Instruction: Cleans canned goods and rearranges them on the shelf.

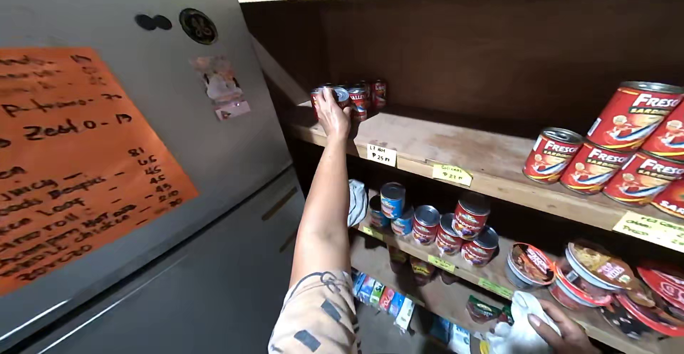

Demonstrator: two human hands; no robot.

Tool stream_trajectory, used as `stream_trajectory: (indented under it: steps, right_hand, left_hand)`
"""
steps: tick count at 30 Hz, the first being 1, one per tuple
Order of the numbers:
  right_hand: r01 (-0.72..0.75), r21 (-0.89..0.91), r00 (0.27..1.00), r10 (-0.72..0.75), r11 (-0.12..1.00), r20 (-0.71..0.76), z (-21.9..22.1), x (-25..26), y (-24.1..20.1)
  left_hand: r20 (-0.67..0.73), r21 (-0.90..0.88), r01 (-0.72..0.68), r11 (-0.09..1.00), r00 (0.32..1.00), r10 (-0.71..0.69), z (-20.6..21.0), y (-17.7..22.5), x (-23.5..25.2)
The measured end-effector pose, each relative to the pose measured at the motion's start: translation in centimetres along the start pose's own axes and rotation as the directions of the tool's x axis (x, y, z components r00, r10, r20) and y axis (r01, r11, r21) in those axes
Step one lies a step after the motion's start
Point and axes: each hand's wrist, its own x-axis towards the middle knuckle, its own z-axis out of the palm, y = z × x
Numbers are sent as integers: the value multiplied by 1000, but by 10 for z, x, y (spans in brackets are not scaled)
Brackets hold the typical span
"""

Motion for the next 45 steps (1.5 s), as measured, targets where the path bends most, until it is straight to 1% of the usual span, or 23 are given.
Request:
stream_trajectory:
  steps: [2,3,5,7,9,11,13,14,15,18,20,22,26,30,32,36,38,40,41,42,43,44,45]
  right_hand:
    - [3,-13,1000,-3,1000,-11,2,-2,-6]
    - [8,-18,1000,-8,1000,-30,2,-3,-10]
    - [82,-16,993,-83,996,-86,3,-4,-20]
    - [274,-45,949,-278,961,-148,1,-5,-32]
    - [517,-134,824,-534,846,-192,-2,-2,-47]
    - [682,-237,662,-722,692,-203,0,2,-70]
    - [761,-355,519,-838,543,-170,5,4,-90]
    - [755,-434,485,-864,492,-135,8,5,-96]
    - [719,-517,485,-868,464,-105,12,6,-98]
    - [544,-730,604,-797,414,-2,31,10,-90]
    - [475,-796,631,-776,376,10,39,8,-80]
    - [500,-805,608,-791,321,63,36,3,-75]
    - [619,-746,594,-768,246,240,1,-6,-68]
    - [678,-719,527,-784,153,329,-15,3,-72]
    - [660,-739,543,-765,134,347,-21,7,-75]
    - [419,-880,733,-655,224,183,-12,-11,-71]
    - [306,-909,804,-588,284,87,6,-25,-72]
    - [304,-858,864,-498,414,66,18,-33,-75]
    - [330,-786,899,-428,523,92,16,-34,-76]
    - [341,-664,933,-328,666,150,9,-33,-78]
    - [344,-527,939,-290,777,186,-1,-31,-76]
    - [339,-409,941,-300,847,159,-13,-31,-73]
    - [333,-325,942,-327,885,73,-26,-33,-72]
  left_hand:
    - [-71,-182,42,982,996,-55,-4,6,-11]
    - [-108,-266,20,964,993,-50,-11,12,-23]
    - [-144,-437,-141,888,986,86,-31,32,-65]
    - [-75,-596,-295,747,947,313,-47,56,-137]
    - [48,-711,-294,638,886,462,-44,78,-218]
    - [159,-788,-233,569,817,554,-29,92,-288]
    - [206,-828,-180,531,784,586,-16,103,-332]
    - [217,-837,-159,524,782,584,-13,108,-346]
    - [236,-841,-137,524,778,582,-12,113,-356]
    - [272,-828,-108,550,779,564,-16,126,-374]
    - [290,-805,-109,583,785,547,-15,131,-381]
    - [340,-789,-84,609,765,547,-13,131,-384]
    - [395,-800,-28,599,727,562,-12,125,-387]
    - [489,-804,42,594,615,619,-18,131,-395]
    - [536,-792,104,602,591,603,-18,134,-400]
    - [477,-768,53,638,712,515,-11,139,-410]
    - [436,-750,-6,662,747,501,-6,142,-422]
    - [386,-736,-74,673,771,506,1,144,-434]
    - [409,-734,-60,676,756,512,1,144,-439]
    - [460,-738,-8,675,726,511,2,143,-442]
    - [539,-734,100,671,687,487,2,142,-443]
    - [632,-715,266,647,642,434,4,141,-443]
    - [730,-663,473,580,580,361,6,142,-441]
